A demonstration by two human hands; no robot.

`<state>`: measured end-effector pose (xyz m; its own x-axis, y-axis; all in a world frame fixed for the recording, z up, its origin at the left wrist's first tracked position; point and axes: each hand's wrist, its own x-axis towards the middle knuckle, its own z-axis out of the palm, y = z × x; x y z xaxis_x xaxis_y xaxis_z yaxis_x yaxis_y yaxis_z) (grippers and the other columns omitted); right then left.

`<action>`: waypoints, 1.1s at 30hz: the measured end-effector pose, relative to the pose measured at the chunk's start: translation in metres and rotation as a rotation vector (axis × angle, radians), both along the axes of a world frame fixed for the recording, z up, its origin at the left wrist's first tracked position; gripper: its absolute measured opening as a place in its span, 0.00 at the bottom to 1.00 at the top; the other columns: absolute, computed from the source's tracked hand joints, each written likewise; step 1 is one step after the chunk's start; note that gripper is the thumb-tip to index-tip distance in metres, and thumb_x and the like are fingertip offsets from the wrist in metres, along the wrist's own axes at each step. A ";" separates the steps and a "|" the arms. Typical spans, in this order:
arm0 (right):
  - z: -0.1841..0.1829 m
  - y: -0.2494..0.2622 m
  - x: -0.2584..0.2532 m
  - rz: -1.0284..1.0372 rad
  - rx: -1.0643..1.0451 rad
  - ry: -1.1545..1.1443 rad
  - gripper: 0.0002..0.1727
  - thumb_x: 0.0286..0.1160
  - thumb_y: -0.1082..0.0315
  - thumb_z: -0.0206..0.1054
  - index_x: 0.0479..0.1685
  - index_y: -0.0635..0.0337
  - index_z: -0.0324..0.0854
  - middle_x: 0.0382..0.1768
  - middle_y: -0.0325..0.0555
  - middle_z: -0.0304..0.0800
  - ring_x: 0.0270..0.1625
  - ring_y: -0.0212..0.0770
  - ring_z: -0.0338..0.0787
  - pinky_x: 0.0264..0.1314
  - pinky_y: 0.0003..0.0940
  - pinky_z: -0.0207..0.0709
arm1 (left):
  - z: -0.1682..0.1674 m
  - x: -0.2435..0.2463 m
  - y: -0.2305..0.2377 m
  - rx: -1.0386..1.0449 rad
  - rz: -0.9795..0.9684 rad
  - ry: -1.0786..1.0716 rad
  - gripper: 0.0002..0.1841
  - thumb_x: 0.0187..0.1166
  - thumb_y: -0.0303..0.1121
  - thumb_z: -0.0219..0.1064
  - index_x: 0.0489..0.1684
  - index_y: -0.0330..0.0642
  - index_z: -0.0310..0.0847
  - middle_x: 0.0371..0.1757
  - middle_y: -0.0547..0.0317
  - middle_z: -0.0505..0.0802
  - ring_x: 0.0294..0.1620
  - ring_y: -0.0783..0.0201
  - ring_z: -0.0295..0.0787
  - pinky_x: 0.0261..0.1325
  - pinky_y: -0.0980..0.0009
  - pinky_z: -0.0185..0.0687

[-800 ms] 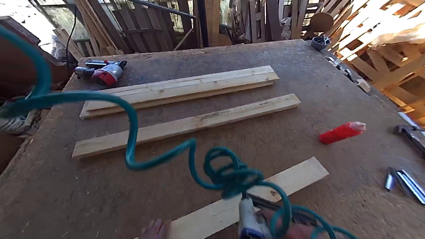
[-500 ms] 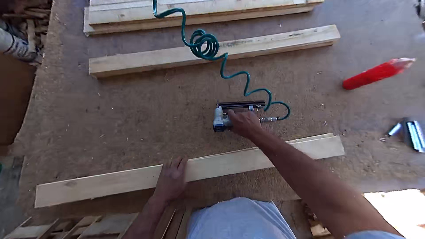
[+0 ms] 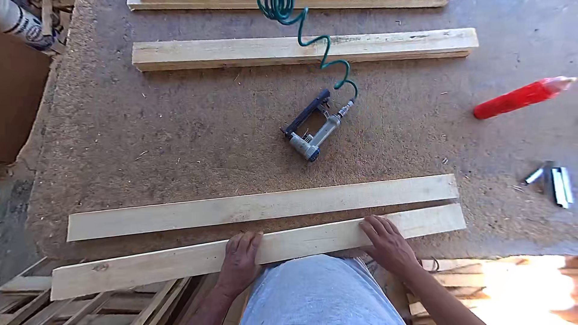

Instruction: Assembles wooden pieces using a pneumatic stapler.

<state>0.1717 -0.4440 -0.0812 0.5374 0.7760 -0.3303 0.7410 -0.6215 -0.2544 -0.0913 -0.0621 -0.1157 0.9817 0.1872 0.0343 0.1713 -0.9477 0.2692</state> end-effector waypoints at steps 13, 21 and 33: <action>-0.008 -0.005 0.039 -0.472 0.156 -0.084 0.43 0.70 0.28 0.66 0.76 0.52 0.80 0.84 0.54 0.72 0.86 0.57 0.72 0.86 0.62 0.65 | 0.022 0.046 0.034 -0.073 0.027 -0.018 0.50 0.70 0.79 0.56 0.74 0.39 0.81 0.78 0.32 0.80 0.84 0.32 0.70 0.85 0.33 0.60; 0.011 -0.116 0.136 -1.295 0.108 -0.051 0.38 0.79 0.51 0.69 0.82 0.67 0.69 0.77 0.72 0.73 0.79 0.70 0.75 0.78 0.70 0.70 | 0.010 0.177 -0.060 -0.219 -0.092 -0.036 0.40 0.81 0.66 0.54 0.73 0.36 0.82 0.80 0.35 0.80 0.85 0.32 0.68 0.86 0.34 0.59; -0.017 -0.170 0.169 -1.137 0.179 0.345 0.10 0.78 0.62 0.73 0.51 0.53 0.92 0.42 0.46 0.96 0.43 0.46 0.95 0.51 0.59 0.88 | -0.022 0.185 -0.085 -0.036 0.210 0.082 0.50 0.73 0.77 0.47 0.77 0.41 0.77 0.74 0.34 0.81 0.81 0.32 0.71 0.87 0.34 0.53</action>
<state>0.3402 -0.6144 -0.0978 0.8489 -0.0351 -0.5274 -0.3326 -0.8109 -0.4814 0.0933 -0.1471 -0.1373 0.9202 0.3875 -0.0546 0.3867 -0.8789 0.2794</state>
